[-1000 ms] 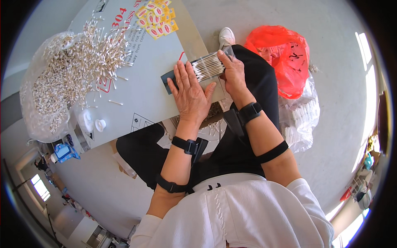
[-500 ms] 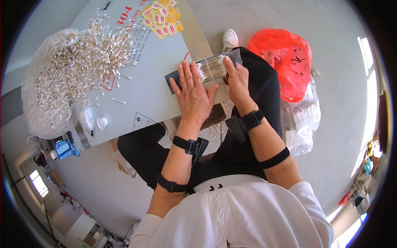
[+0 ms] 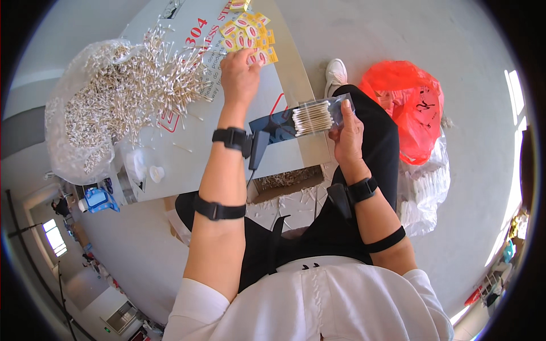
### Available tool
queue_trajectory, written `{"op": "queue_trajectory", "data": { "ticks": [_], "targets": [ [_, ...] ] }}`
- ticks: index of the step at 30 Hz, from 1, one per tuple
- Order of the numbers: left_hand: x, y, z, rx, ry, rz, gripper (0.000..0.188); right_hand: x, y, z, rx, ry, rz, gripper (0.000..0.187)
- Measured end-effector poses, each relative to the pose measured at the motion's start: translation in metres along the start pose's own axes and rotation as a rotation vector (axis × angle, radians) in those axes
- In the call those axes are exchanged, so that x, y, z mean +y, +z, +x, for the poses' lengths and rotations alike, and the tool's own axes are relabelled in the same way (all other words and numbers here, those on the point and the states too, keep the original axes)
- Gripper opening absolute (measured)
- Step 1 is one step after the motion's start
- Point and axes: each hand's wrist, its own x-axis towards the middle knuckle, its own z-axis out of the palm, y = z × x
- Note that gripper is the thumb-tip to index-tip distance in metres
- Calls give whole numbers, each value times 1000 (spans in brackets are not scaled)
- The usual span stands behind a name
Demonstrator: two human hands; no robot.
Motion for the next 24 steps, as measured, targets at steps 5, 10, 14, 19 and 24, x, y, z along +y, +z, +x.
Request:
{"op": "queue_trajectory", "data": {
  "ticks": [5,10,14,19,24],
  "targets": [
    [6,5,23,-129,-87,150,31,-3,-1,-4,-51,14,-57,35],
    [1,10,25,-69,-93,68,30,-3,3,-6,-98,21,-67,24],
    [1,7,28,-144,-64,135,30,-1,3,-8,-125,22,-24,16],
    [5,5,27,-234,-53,168,25,-2,2,-8,-123,25,-17,14],
    [-1,-3,25,-247,-42,63,20,-1,1,-5,-121,28,-31,13]
  ]
}}
